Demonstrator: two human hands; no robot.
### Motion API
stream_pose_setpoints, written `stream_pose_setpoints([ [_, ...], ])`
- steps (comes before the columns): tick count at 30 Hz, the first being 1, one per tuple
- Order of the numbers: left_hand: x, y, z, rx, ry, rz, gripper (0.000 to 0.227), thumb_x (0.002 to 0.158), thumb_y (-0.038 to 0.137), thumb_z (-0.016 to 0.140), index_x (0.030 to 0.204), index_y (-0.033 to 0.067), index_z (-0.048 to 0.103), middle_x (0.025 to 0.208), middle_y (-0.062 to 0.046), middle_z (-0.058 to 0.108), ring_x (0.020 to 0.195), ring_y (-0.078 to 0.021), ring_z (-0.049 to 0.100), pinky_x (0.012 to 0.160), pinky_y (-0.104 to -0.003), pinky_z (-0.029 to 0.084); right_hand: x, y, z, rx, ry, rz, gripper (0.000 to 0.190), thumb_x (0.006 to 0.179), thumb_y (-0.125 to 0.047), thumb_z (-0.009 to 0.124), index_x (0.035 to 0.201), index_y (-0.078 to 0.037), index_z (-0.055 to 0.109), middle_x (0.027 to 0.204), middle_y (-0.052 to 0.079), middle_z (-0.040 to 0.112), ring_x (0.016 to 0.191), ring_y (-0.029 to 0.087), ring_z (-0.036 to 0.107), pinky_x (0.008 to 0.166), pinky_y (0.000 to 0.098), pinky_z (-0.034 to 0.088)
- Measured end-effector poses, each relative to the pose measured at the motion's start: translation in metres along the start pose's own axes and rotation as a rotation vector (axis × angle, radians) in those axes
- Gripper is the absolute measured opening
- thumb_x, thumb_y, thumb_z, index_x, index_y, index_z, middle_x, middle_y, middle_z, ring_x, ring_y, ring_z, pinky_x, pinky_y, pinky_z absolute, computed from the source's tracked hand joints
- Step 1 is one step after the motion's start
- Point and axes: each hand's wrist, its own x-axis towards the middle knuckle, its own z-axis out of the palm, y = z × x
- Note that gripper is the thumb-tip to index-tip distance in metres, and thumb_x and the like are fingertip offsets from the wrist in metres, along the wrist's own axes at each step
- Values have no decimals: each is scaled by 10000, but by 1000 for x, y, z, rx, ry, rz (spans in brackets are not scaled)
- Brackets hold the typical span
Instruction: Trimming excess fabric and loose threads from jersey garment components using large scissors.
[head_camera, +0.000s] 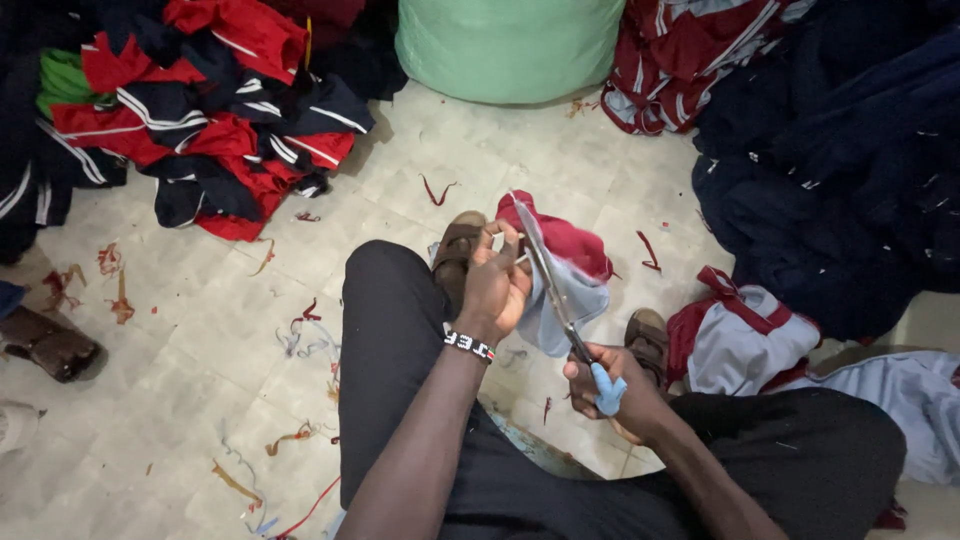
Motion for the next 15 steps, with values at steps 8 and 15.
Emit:
stream_pose_setpoints([
  [8,0,-36,-9,243,173,-91,57,1003,115,675,1040,128,634,735,-6,582,625,-112,652,587,-237,601,14,-23,-6,-430,694,-389,419,585,-169,1042,799,-102,688,632,68,670,532,151,608,428,227,425],
  [15,-6,-49,-1,334,32,-180,69,985,33,673,1046,55,652,828,-85,707,734,-185,720,702,-347,634,19,-28,8,-206,659,-321,372,660,-142,988,882,-50,704,672,68,672,576,157,634,514,243,486],
])
